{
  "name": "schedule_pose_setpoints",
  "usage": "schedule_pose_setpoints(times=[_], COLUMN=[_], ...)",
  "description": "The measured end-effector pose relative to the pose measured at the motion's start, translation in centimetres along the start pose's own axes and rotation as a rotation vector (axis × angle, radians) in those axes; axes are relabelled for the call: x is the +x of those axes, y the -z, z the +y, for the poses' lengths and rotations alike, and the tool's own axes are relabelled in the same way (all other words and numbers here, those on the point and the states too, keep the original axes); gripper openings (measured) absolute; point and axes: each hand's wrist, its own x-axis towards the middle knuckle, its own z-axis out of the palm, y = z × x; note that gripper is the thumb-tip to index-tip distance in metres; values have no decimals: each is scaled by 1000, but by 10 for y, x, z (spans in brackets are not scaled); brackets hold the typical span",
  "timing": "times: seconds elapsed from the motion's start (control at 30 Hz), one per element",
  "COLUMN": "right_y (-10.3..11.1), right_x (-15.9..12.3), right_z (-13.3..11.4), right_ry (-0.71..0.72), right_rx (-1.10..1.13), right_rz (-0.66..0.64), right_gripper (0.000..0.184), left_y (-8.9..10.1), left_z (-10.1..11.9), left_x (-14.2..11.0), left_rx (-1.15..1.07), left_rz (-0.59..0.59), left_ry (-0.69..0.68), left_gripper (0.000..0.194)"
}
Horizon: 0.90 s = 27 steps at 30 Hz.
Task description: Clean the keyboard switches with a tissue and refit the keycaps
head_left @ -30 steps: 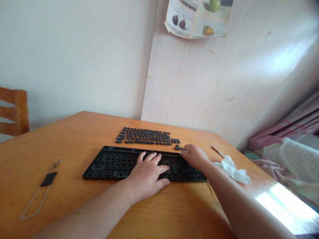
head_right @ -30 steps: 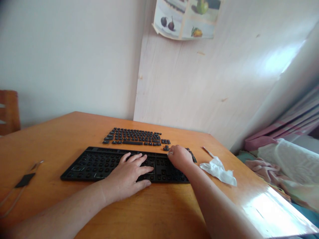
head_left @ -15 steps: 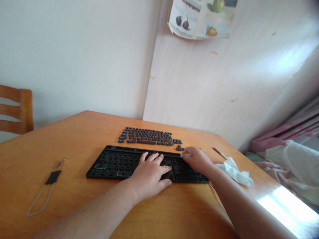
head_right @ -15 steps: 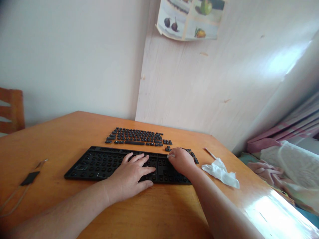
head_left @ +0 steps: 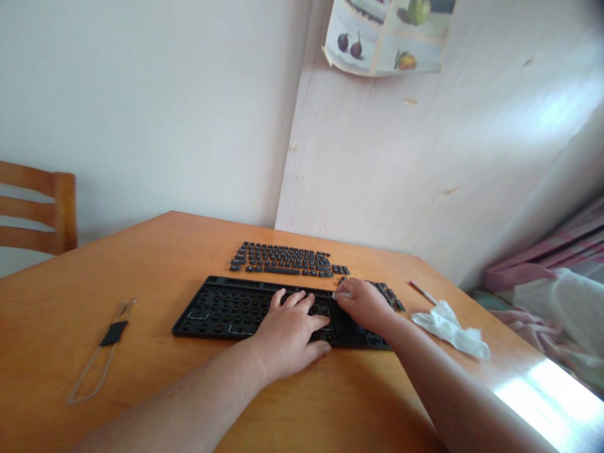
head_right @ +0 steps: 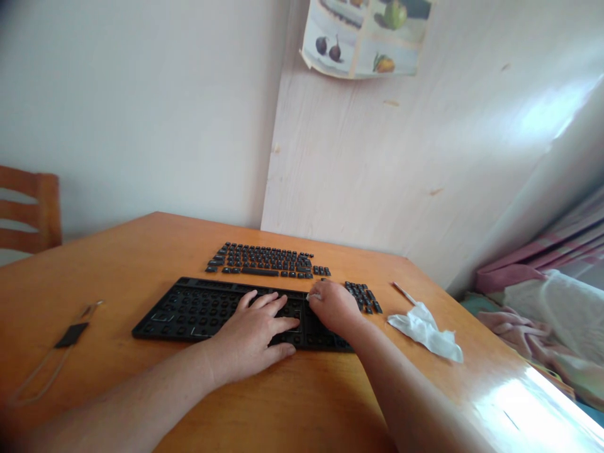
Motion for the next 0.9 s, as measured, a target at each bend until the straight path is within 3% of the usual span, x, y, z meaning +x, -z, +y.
schedule_pose_setpoints(times=[0.27, 0.67, 0.9], right_y=[-5, -16, -6], right_x=[4, 7, -10], right_z=[-7, 4, -9], right_ry=[35, 80, 81], right_rx=[15, 84, 236], right_rz=[5, 39, 61], right_gripper=[20, 18, 19], left_y=[2, 5, 9], left_z=[3, 7, 2], left_x=[-1, -1, -2], left_rx=[-6, -2, -8], left_rz=[-13, -17, -48], left_ry=[11, 5, 1], left_gripper=[46, 43, 47])
